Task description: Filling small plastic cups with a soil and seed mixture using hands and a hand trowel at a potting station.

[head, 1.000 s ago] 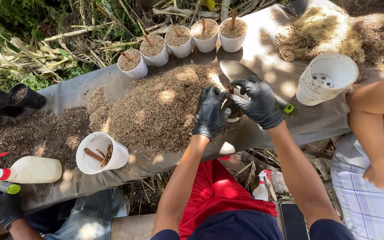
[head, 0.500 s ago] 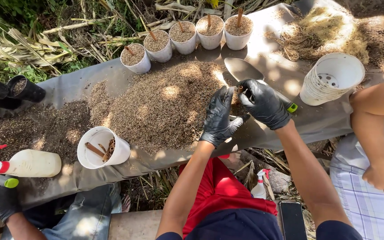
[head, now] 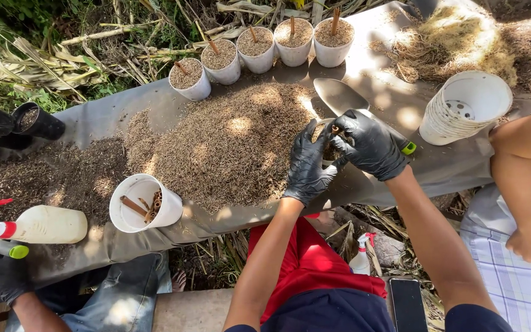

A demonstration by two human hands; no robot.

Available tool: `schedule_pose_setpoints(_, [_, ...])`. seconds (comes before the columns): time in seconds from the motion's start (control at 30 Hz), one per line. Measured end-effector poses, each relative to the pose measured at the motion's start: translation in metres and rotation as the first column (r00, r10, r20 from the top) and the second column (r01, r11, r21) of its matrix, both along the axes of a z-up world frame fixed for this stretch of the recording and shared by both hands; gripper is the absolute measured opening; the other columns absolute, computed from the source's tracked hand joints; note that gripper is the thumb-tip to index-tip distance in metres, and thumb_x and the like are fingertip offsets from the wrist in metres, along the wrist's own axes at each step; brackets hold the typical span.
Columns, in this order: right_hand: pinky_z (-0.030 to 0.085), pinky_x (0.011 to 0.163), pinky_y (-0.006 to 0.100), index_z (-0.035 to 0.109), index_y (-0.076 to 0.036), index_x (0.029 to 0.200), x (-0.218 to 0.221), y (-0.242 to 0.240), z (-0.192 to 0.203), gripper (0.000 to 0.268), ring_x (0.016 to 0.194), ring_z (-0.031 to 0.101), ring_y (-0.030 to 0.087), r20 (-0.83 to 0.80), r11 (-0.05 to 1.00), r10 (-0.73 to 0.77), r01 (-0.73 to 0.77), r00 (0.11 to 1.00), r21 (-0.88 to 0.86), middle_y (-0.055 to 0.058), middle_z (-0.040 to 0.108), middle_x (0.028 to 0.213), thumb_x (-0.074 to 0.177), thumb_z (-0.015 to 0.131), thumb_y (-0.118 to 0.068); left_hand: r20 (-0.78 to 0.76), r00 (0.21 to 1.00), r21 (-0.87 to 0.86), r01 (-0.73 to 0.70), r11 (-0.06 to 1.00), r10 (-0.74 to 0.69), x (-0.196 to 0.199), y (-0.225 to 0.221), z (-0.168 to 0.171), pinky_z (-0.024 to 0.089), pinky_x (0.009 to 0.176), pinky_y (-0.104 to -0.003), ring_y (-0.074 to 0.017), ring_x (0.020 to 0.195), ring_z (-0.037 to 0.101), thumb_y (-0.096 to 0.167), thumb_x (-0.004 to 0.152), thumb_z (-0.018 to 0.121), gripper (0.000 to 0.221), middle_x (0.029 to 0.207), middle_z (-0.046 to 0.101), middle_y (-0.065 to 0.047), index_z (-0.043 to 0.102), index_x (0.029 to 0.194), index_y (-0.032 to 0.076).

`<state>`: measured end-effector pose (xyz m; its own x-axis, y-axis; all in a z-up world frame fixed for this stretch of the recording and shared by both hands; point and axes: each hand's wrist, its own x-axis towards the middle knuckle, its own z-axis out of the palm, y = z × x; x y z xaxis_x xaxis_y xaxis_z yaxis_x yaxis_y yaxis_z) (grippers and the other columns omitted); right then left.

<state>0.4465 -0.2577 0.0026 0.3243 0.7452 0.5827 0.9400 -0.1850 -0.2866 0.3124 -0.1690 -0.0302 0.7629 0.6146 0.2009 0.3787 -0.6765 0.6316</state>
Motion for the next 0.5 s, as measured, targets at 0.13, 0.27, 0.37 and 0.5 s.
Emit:
schedule_pose_setpoints(0.13, [0.056,0.066,0.039,0.065,-0.016,0.094,0.007,-0.001,0.006,0.016,0.075,0.066,0.032,-0.042,0.996,0.083,-0.083,0.996,-0.010,0.006,0.059,0.077,0.093,0.077,-0.027,0.171,0.980,0.207,0.070,0.976,-0.106,0.000,0.006,-0.017,0.052,0.111,-0.051,-0.0405,0.140,0.050,0.047,0.079,0.079,0.083,0.154,0.043,-0.016,0.046,0.152,0.028])
schedule_pose_setpoints(0.27, [0.056,0.064,0.040,0.064,-0.012,0.092,0.011,0.004,-0.002,0.020,0.074,0.066,0.034,-0.038,0.988,0.153,-0.154,0.987,-0.031,0.008,0.057,0.073,0.090,0.079,-0.026,0.247,0.959,0.159,0.102,0.982,-0.139,0.007,0.005,-0.024,0.051,0.113,-0.050,-0.0420,0.140,0.049,0.048,0.079,0.081,0.088,0.151,0.044,-0.020,0.044,0.151,0.013])
schedule_pose_setpoints(0.37, [0.054,0.063,0.043,0.063,-0.009,0.090,0.009,0.002,0.017,0.015,0.075,0.064,0.039,-0.031,0.970,0.244,-0.245,0.969,-0.013,0.011,0.058,0.072,0.096,0.072,-0.018,0.241,0.962,0.151,0.097,0.984,-0.132,0.007,0.006,-0.030,0.050,0.112,-0.052,-0.0423,0.140,0.048,0.050,0.079,0.081,0.093,0.152,0.043,-0.021,0.042,0.152,0.008])
schedule_pose_setpoints(0.5, [0.054,0.069,0.047,0.065,-0.006,0.099,0.010,-0.004,0.016,0.011,0.081,0.065,0.041,-0.007,0.963,0.267,-0.267,0.964,-0.044,0.015,0.060,0.077,0.095,0.070,-0.015,0.287,0.950,0.152,0.084,0.985,-0.125,0.008,0.005,-0.029,0.049,0.114,-0.050,-0.0421,0.139,0.050,0.047,0.076,0.084,0.092,0.150,0.047,-0.023,0.045,0.149,0.006])
